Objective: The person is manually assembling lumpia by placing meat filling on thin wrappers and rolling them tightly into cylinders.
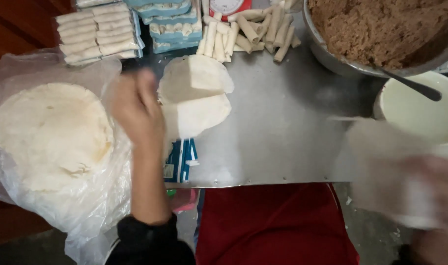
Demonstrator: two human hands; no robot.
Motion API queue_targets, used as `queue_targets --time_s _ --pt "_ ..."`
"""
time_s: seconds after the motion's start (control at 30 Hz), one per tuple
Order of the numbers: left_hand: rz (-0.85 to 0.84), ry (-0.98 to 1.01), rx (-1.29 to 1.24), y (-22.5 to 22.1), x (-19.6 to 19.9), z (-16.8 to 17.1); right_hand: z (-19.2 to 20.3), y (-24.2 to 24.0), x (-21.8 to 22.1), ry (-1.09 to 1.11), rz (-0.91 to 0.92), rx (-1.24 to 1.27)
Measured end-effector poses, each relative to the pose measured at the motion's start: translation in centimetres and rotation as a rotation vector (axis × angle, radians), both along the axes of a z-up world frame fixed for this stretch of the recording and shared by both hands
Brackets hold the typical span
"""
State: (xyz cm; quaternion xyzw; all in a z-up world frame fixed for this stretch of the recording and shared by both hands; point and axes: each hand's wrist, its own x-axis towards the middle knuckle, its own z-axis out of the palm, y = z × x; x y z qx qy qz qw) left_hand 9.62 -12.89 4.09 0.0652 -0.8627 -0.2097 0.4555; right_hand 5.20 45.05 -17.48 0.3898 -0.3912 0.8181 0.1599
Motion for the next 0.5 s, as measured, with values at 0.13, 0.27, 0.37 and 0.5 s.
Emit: queue_targets --time_s 0.13,0.27,0.37,0.5 --pt "-0.413 -0.151 0.631 2.5 -1.5 3.5 18.4 -17.3 4.0 -1.092 0.260 1.245" --pt "-1.118 -0.866 0.430 10.5 1.9 2.9 24.8 -21.4 4.1 -1.049 0.688 0.993" --pt "-1.095 -1.038 0.121 12.8 1.2 -0.2 25.4 -20.9 2.5 -0.375 0.209 1.690" --pt "-0.695 -0.177 0.012 12.5 0.6 1.9 28.5 -22.1 2.9 0.001 -0.554 1.443"
